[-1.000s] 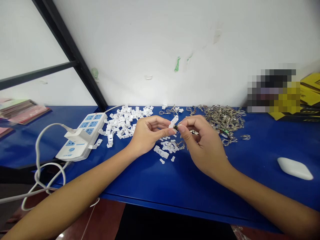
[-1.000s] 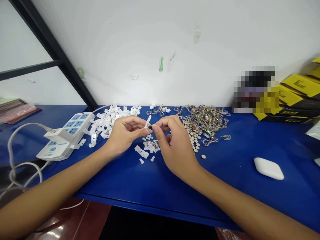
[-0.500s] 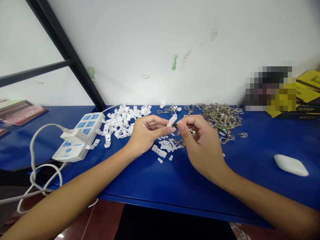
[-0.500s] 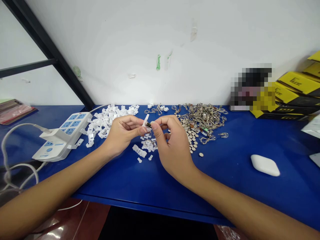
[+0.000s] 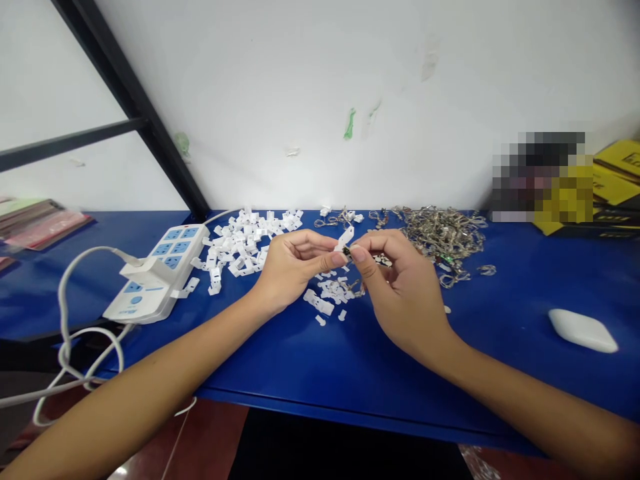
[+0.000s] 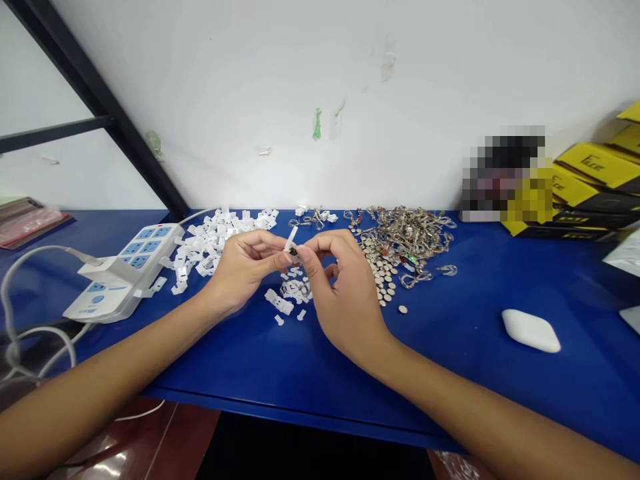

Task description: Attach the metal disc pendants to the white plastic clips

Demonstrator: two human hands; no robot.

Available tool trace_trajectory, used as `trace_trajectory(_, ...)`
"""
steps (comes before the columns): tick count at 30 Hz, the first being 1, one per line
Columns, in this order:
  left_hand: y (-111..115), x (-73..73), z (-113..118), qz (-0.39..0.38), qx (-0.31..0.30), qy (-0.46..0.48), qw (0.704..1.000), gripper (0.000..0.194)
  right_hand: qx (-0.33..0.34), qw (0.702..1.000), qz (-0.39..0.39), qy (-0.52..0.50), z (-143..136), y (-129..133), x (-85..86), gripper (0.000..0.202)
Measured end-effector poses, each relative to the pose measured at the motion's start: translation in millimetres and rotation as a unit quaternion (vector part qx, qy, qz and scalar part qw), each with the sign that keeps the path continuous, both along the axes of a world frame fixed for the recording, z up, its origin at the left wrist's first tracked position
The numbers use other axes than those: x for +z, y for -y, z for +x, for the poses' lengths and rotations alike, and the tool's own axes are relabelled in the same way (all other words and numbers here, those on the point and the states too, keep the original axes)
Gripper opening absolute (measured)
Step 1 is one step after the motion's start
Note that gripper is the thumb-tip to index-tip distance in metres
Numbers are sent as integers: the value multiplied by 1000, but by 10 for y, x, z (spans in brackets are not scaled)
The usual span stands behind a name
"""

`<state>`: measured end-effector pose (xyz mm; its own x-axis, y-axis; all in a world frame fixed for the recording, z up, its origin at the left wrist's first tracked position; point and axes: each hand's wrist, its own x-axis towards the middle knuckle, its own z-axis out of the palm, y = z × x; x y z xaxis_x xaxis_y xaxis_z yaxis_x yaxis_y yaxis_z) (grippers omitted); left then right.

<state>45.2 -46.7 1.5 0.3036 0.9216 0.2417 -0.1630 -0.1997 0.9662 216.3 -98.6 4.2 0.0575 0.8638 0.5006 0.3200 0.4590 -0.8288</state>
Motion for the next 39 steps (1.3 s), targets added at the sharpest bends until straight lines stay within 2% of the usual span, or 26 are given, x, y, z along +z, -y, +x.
trace_trajectory(12, -3, -24, -18, 26, 30, -18, 999, 27, 14, 999, -29, -16, -9, 34, 37, 21)
trace_trajectory(16, -6, -17, -21, 30, 46, -41, 998, 29, 6, 999, 37, 24, 27, 40, 31, 12)
trace_trajectory(19, -16, -1, -34, 40, 49, -54, 997, 29, 8, 995, 75, 70, 69, 21, 43, 13)
trace_trajectory(22, -45, 19, -75, 45, 25, -71, 996, 28, 38, 993, 72, 83, 121, -26, 72, 14)
trace_trajectory(27, -154, 5, -188, 9, -32, -103, 994, 26, 42, 991, 28, 125, 266, -183, 59, 11)
trace_trajectory(30, -230, -42, -236, -22, -40, -92, 995, 27, 106, 975, -19, 192, 341, -276, -19, 12)
trace_trajectory(34, -291, -94, -261, -67, -65, -64, 993, 27, 150, 949, -4, 279, 380, -327, -125, 11)
trace_trajectory(39, -295, -111, -260, -87, -99, -69, 989, 25, 187, 936, -12, 298, 335, -289, -172, 12)
